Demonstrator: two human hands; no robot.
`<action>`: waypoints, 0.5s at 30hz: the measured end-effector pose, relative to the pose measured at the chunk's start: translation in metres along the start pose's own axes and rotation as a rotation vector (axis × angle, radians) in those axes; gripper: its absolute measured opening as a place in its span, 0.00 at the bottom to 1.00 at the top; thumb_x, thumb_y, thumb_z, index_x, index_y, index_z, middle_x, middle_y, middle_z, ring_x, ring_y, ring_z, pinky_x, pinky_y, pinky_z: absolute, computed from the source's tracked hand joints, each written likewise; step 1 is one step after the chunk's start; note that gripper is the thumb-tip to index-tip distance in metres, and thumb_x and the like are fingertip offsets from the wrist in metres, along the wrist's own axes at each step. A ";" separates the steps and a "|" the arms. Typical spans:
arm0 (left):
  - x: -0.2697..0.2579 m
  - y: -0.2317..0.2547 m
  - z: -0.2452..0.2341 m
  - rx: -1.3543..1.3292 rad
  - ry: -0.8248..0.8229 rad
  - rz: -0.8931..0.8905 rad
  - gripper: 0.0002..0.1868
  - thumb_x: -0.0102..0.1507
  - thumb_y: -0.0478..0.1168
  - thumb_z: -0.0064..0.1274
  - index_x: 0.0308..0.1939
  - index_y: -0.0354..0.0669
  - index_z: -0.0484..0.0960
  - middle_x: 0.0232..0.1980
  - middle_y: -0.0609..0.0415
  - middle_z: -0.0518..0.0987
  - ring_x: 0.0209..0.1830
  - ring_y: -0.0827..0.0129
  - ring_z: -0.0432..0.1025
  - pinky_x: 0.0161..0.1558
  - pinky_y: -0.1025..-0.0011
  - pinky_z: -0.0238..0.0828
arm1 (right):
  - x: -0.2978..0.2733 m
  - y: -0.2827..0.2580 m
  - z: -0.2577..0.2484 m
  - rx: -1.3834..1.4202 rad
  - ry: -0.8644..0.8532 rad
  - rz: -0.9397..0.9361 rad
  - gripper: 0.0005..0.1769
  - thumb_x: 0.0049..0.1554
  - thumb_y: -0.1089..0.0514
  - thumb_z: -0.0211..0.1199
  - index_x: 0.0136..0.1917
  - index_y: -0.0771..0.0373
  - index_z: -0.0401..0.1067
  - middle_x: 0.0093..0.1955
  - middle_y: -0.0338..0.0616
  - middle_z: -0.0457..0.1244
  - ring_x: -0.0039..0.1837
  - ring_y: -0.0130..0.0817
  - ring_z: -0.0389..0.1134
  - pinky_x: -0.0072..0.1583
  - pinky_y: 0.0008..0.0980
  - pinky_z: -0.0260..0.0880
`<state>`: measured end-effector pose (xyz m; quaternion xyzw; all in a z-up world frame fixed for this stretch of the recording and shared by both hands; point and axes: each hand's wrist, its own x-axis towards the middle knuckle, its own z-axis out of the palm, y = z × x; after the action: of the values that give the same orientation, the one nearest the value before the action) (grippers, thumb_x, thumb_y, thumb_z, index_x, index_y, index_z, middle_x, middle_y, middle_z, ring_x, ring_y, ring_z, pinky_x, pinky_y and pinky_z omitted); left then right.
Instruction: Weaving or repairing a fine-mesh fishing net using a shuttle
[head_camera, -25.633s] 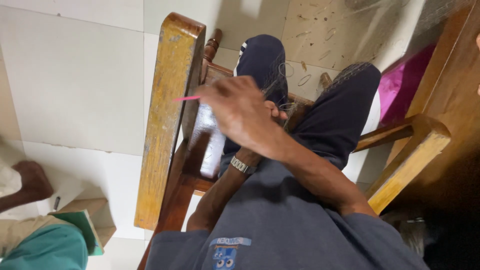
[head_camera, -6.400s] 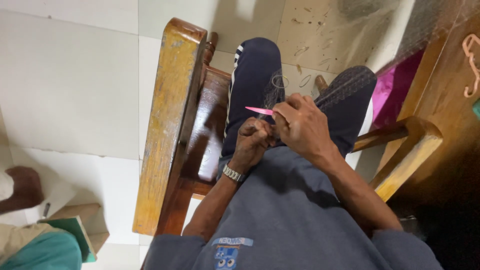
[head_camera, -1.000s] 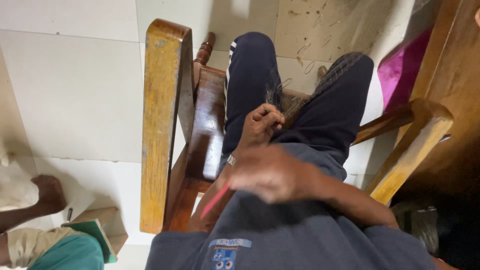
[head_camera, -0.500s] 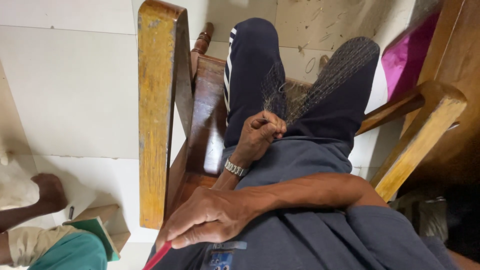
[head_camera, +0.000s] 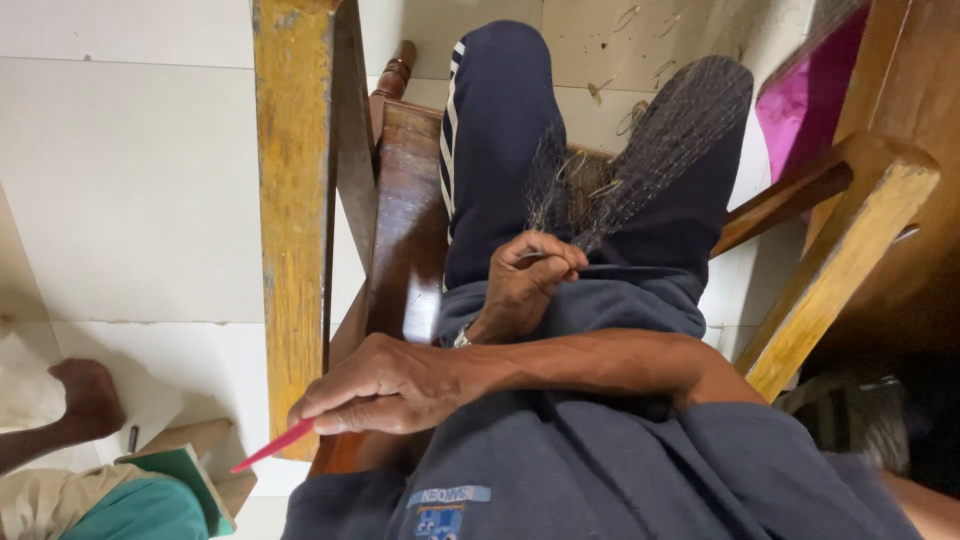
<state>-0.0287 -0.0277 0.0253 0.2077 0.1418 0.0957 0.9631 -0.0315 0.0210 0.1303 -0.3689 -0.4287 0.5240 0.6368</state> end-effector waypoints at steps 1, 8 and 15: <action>-0.003 -0.009 -0.006 0.000 0.000 0.001 0.05 0.54 0.31 0.55 0.31 0.35 0.74 0.30 0.47 0.75 0.35 0.63 0.72 0.48 0.68 0.67 | 0.000 0.002 0.002 -0.001 0.000 0.000 0.14 0.58 0.59 0.53 0.55 0.69 0.66 0.52 0.50 0.65 0.54 0.34 0.69 0.50 0.27 0.69; -0.007 -0.034 -0.022 -0.149 0.162 0.021 0.06 0.55 0.24 0.51 0.33 0.23 0.71 0.28 0.32 0.73 0.33 0.50 0.75 0.30 0.71 0.77 | 0.000 0.013 0.003 0.096 -0.027 -0.101 0.14 0.59 0.61 0.50 0.57 0.69 0.65 0.37 0.45 0.61 0.37 0.27 0.59 0.39 0.23 0.62; -0.009 -0.040 -0.033 -0.074 0.205 0.044 0.07 0.54 0.24 0.53 0.34 0.23 0.72 0.29 0.31 0.73 0.34 0.48 0.74 0.31 0.70 0.77 | -0.004 0.023 0.007 0.188 -0.002 -0.143 0.12 0.60 0.61 0.51 0.55 0.66 0.67 0.25 0.41 0.58 0.28 0.25 0.58 0.33 0.23 0.60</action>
<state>-0.0421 -0.0528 -0.0185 0.1644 0.2315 0.1428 0.9481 -0.0466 0.0215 0.1115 -0.2753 -0.4035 0.5155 0.7040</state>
